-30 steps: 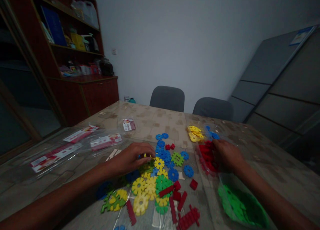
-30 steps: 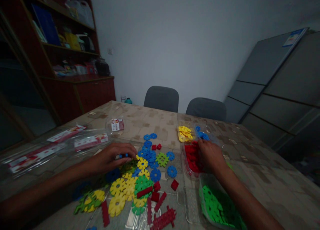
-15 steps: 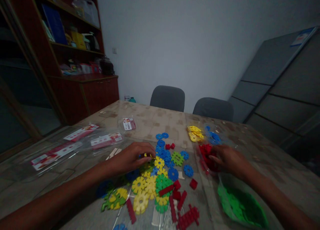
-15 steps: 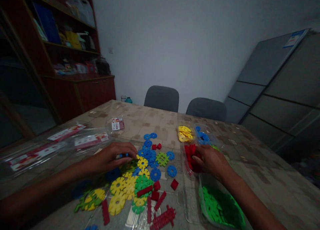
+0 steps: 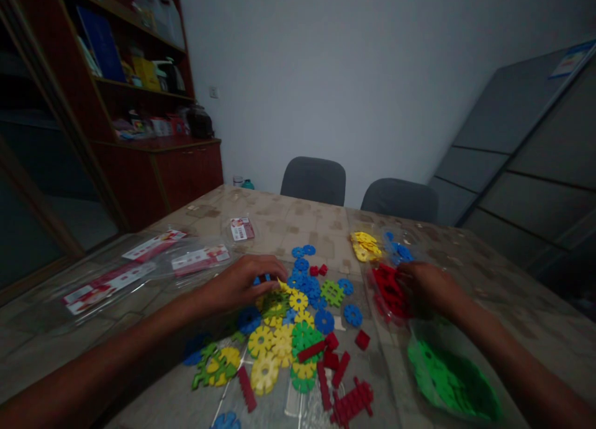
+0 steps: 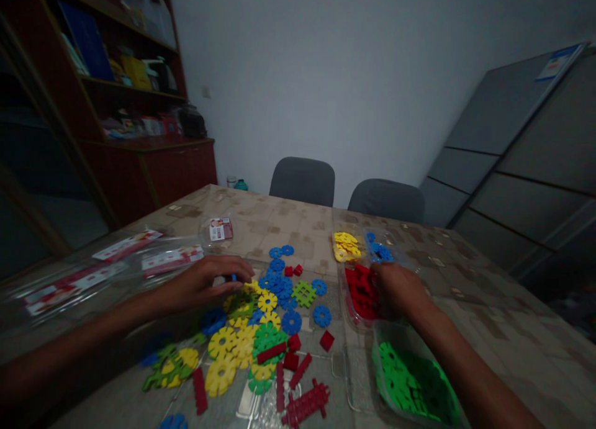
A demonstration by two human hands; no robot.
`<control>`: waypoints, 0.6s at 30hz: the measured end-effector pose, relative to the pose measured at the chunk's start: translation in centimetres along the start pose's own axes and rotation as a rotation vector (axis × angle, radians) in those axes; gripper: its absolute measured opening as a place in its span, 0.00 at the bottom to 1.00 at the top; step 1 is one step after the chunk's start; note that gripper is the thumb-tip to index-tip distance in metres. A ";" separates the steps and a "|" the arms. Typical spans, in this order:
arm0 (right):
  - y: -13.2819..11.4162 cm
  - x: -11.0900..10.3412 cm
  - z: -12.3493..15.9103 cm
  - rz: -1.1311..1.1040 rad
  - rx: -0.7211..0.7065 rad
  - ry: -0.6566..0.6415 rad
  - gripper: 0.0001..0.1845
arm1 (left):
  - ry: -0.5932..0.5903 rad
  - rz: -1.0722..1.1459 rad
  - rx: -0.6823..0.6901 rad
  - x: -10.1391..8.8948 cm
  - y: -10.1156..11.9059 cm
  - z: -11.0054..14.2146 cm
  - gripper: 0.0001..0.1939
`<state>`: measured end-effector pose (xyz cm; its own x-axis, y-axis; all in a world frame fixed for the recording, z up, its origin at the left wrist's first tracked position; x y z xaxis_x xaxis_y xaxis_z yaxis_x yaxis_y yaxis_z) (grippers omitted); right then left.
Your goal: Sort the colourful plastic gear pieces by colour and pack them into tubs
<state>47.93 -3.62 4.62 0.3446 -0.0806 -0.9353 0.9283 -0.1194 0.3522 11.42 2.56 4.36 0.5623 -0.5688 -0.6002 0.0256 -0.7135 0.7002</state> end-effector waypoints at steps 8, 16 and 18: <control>-1.4 -0.8 0.7 0.040 0.016 0.033 0.17 | 0.081 -0.085 -0.018 -2.7 0.1 0.2 0.07; 0.9 -1.6 1.5 -0.002 0.086 0.095 0.21 | 0.067 -0.078 -0.038 -2.9 0.1 0.1 0.08; 1.4 -1.8 1.4 -0.029 0.077 0.118 0.24 | 0.067 -0.089 -0.054 -3.0 0.0 0.1 0.08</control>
<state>48.37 -5.05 6.88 0.3359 0.0403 -0.9410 0.9262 -0.1957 0.3222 9.62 4.21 6.08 0.6101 -0.4745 -0.6346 0.1209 -0.7358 0.6664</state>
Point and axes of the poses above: each hand's wrist, its own z-axis away from the middle knuckle, its own x-axis out of the palm, y = z × x, the point moved 6 cm from there along -z, towards the middle knuckle, and after that the axes turned 12 degrees about z, right-handed, at the moved point
